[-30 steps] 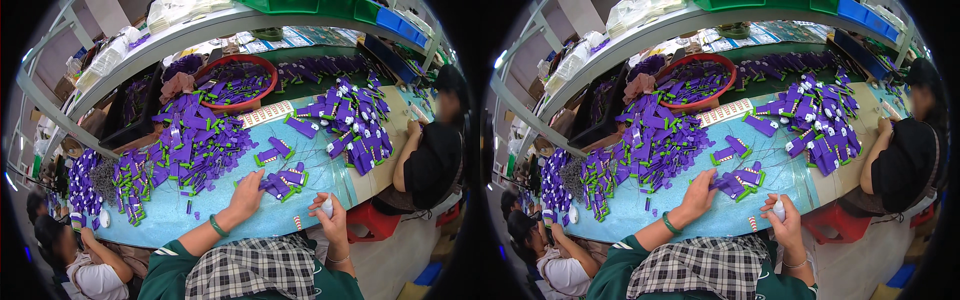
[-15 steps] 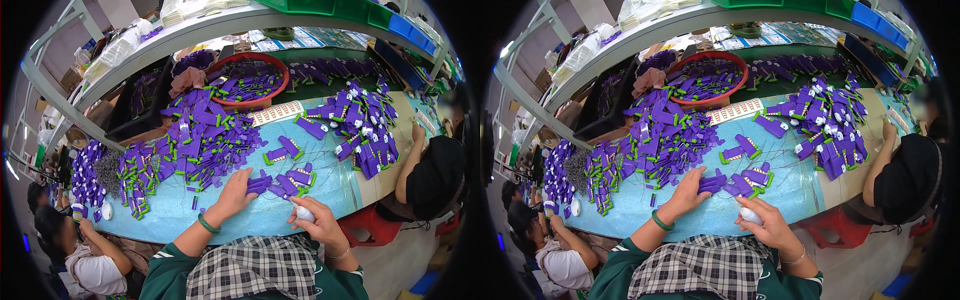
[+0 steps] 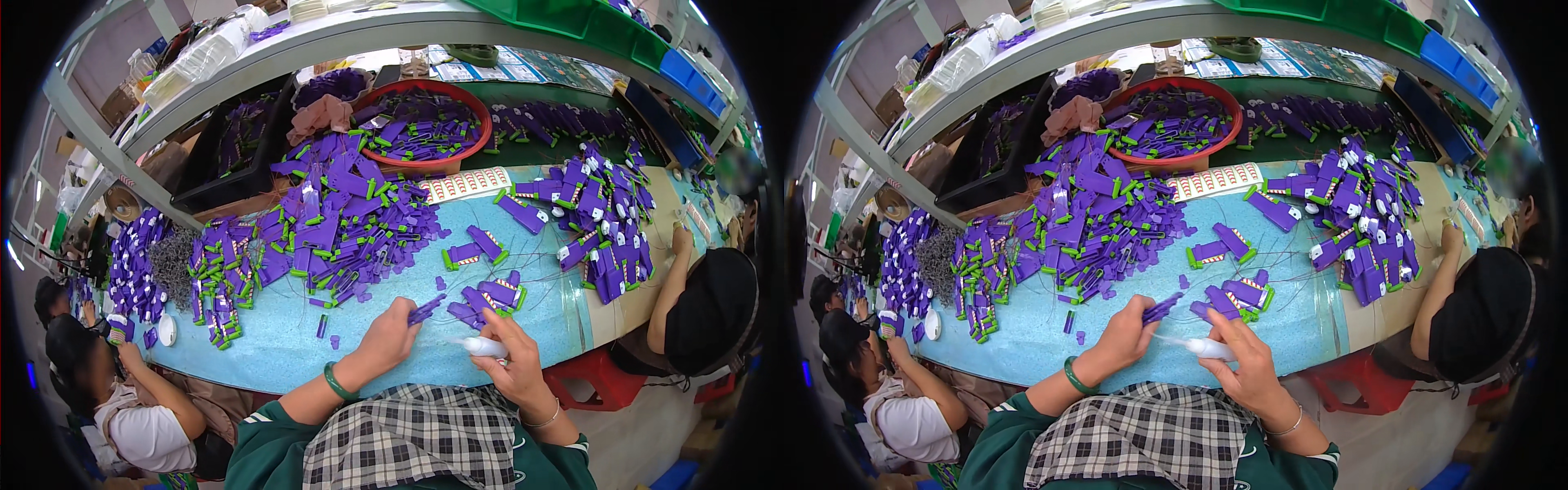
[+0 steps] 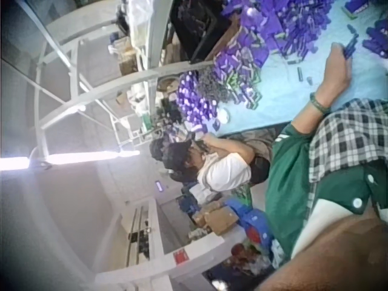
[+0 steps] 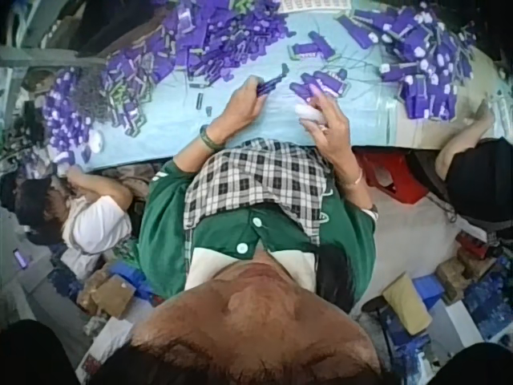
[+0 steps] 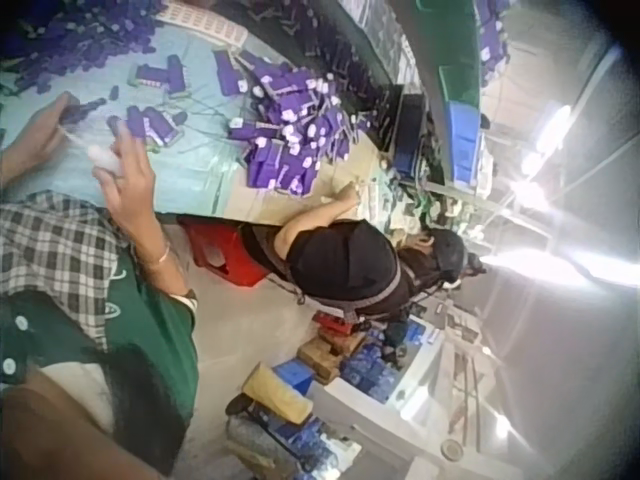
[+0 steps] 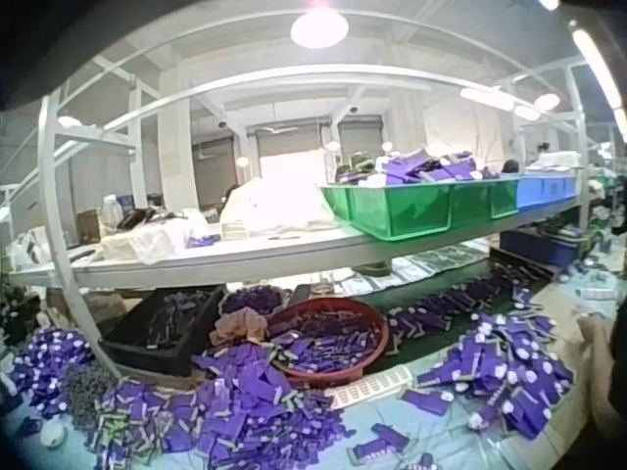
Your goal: The person sits at a table in a workshop and assembles small purple and green plastic components. They pick up a purple piece, apply glue from a small bottle, and attach a green piece to it. The person repeats this process, placing the finished units on the table.
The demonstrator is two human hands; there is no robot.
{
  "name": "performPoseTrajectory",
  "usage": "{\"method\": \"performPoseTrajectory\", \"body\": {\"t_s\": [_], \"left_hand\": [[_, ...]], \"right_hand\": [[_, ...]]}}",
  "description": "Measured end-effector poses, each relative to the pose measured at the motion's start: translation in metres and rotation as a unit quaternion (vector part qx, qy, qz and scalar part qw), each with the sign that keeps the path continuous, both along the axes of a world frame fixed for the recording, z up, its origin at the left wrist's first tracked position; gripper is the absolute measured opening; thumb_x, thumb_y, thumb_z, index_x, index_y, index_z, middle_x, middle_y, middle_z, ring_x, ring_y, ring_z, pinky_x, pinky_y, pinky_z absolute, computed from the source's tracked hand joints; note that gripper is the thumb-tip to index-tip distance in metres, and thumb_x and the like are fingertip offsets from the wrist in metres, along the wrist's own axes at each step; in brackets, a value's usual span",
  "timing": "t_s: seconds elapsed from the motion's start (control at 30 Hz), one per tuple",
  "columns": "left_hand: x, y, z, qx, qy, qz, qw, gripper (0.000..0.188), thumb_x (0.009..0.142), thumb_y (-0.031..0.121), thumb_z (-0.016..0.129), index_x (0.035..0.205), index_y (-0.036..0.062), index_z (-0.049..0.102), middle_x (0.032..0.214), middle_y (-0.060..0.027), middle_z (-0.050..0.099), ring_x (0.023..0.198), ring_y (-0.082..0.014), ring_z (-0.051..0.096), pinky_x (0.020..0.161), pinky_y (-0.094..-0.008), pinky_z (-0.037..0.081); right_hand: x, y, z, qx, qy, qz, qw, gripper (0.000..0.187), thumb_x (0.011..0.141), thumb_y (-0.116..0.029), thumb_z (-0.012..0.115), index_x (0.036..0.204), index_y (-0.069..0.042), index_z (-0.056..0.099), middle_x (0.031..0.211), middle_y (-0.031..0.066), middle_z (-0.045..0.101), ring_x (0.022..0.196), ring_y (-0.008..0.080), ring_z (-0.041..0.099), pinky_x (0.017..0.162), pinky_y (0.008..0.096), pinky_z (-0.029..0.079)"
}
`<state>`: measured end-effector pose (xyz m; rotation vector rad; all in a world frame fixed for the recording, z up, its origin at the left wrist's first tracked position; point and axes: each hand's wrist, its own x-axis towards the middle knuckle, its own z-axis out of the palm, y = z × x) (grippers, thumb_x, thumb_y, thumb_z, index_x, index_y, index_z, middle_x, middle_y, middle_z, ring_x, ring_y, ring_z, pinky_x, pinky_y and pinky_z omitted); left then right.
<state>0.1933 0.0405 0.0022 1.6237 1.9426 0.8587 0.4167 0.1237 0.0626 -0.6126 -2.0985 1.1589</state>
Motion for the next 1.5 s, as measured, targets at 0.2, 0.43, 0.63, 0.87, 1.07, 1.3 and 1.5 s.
{"method": "performPoseTrajectory", "body": {"t_s": [0.2,0.43,0.63,0.87,1.07,1.3,1.5], "left_hand": [[0.001,-0.016,0.009,0.005,-0.552,0.000,0.834,0.032,0.095,0.013,0.058,0.119,0.0026,0.040,0.101,-0.0113,0.061,0.083,-0.0155,0.060,0.065,-0.0308,0.052],[-0.004,-0.023,0.010,-0.030,-0.674,-0.036,0.737,0.043,0.096,0.014,0.056,0.132,0.0044,0.035,0.112,-0.0114,0.056,0.093,-0.0179,0.060,0.070,-0.0308,0.055],[-0.007,-0.026,-0.001,-0.062,-0.643,-0.102,0.756,0.041,0.098,0.013,0.051,0.133,0.0034,0.033,0.114,-0.0094,0.057,0.098,-0.0155,0.059,0.071,-0.0293,0.056],[-0.013,-0.032,0.001,-0.076,-0.624,-0.144,0.765,0.038,0.097,0.012,0.052,0.130,0.0052,0.034,0.103,-0.0082,0.058,0.089,-0.0147,0.061,0.072,-0.0286,0.056],[-0.013,-0.037,0.010,-0.085,-0.672,-0.099,0.729,0.046,0.097,0.012,0.053,0.136,0.0085,0.029,0.112,-0.0094,0.054,0.090,-0.0167,0.063,0.071,-0.0275,0.055],[-0.011,-0.036,-0.008,-0.087,-0.692,-0.108,0.708,0.050,0.097,0.013,0.054,0.138,0.0085,0.027,0.112,-0.0094,0.053,0.097,-0.0157,0.061,0.071,-0.0281,0.056],[-0.005,-0.039,-0.013,-0.113,-0.649,-0.110,0.744,0.044,0.095,0.008,0.054,0.133,0.0057,0.031,0.114,-0.0094,0.052,0.100,-0.0168,0.060,0.072,-0.0303,0.058]], "right_hand": [[-0.013,0.001,-0.006,0.115,0.065,-0.042,0.990,0.048,0.069,-0.005,0.079,0.114,-0.002,0.060,0.089,0.0117,0.060,0.074,0.0251,0.060,0.065,0.0324,0.049],[-0.030,-0.015,-0.003,0.223,0.073,-0.107,0.966,0.041,0.067,-0.003,0.082,0.103,-0.003,0.062,0.089,0.0132,0.060,0.073,0.0242,0.060,0.062,0.0314,0.049],[-0.046,-0.014,-0.004,0.141,0.110,-0.052,0.982,0.039,0.069,-0.001,0.080,0.102,-0.003,0.060,0.092,0.0146,0.062,0.081,0.0261,0.064,0.068,0.0332,0.052],[-0.080,-0.014,-0.017,0.062,0.070,0.043,0.995,0.034,0.071,-0.002,0.077,0.101,-0.002,0.060,0.094,0.0117,0.065,0.086,0.0254,0.065,0.072,0.0339,0.053],[-0.081,-0.018,-0.023,-0.044,0.024,0.041,0.998,0.032,0.072,0.000,0.076,0.100,-0.001,0.062,0.093,0.0116,0.063,0.081,0.0226,0.063,0.068,0.0316,0.051],[-0.074,-0.011,-0.032,-0.028,0.159,-0.015,0.987,0.033,0.071,0.002,0.077,0.099,0.000,0.061,0.093,0.0144,0.063,0.081,0.0220,0.062,0.068,0.0309,0.050],[-0.081,-0.012,-0.029,0.000,0.041,0.032,0.999,0.033,0.071,-0.003,0.078,0.100,-0.002,0.063,0.093,0.0120,0.062,0.082,0.0217,0.062,0.069,0.0302,0.049]]}}
